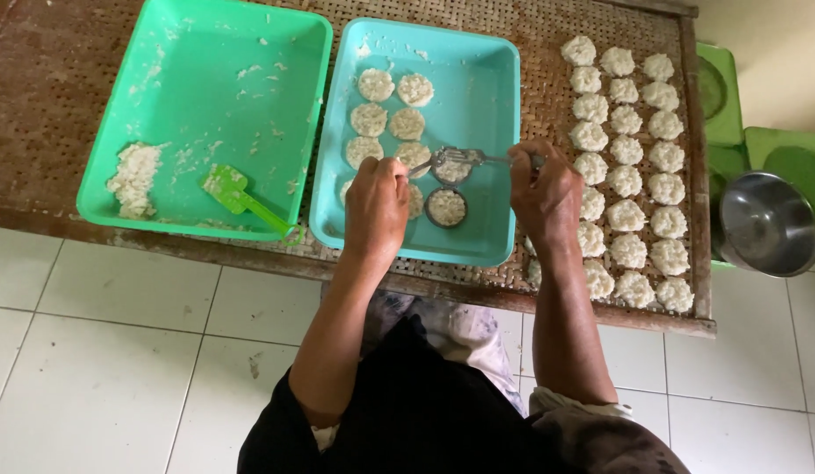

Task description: Shape and place dough balls onto a tray using a fork and spoon

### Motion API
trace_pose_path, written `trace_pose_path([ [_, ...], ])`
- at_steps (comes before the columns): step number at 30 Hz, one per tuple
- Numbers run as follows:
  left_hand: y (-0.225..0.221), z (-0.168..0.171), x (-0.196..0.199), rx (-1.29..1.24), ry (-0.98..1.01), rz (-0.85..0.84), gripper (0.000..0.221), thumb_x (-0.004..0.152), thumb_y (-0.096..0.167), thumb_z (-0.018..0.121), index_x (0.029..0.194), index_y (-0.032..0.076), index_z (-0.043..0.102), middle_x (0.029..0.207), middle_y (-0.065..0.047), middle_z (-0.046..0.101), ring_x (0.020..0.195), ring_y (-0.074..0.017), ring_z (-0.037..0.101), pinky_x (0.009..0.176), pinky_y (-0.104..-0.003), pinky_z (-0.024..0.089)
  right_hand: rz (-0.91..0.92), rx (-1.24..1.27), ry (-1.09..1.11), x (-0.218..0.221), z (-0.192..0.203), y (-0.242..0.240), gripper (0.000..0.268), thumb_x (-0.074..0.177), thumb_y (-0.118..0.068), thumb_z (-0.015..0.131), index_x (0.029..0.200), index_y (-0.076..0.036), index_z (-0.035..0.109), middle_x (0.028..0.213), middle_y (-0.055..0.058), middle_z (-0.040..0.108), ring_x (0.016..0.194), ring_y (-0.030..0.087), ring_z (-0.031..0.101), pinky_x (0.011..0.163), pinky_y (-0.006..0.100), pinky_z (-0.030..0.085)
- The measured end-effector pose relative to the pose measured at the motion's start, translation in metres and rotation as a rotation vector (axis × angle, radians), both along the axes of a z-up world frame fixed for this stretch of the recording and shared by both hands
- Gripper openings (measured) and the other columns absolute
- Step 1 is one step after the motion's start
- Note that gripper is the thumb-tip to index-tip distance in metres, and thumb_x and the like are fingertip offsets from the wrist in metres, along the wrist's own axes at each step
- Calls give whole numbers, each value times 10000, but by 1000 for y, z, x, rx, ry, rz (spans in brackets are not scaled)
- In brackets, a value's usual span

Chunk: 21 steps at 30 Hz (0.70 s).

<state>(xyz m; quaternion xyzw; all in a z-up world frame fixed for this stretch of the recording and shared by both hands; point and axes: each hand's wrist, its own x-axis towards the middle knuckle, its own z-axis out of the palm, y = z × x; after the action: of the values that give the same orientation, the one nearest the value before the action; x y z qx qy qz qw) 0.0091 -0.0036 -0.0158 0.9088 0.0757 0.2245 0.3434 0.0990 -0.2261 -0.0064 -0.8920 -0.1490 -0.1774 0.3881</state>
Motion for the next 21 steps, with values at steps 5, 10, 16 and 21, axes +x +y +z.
trace_pose_path([
  [5,-5,8,-3,-12,40,-21,9,945,72,630,947,65,625,825,-95,543,730,-390,696,615,-485,585,6,-71,-110,-14,21,-10,186,1053,-107,573,1029,-45,747,891,209,728,755,386,732,622,458,625],
  [10,-14,4,-4,-6,-9,-47,37,938,54,651,974,48,642,825,-101,546,716,-386,689,583,-448,590,28,-139,-120,-28,34,-6,198,1078,-100,571,999,-13,730,849,218,711,691,355,728,571,419,620],
  [16,-19,0,-4,-5,-4,-80,47,926,37,656,969,30,639,814,-120,551,705,-409,686,559,-476,584,56,-151,-92,-33,30,-4,176,1069,-62,572,993,9,714,840,226,705,704,358,733,575,399,623],
  [21,-10,-1,-9,-63,0,-84,51,928,67,653,969,35,656,825,-133,566,745,-424,686,607,-512,584,20,-58,-94,-29,25,-20,146,1059,-92,609,1018,-23,731,852,201,708,720,372,734,574,436,592],
])
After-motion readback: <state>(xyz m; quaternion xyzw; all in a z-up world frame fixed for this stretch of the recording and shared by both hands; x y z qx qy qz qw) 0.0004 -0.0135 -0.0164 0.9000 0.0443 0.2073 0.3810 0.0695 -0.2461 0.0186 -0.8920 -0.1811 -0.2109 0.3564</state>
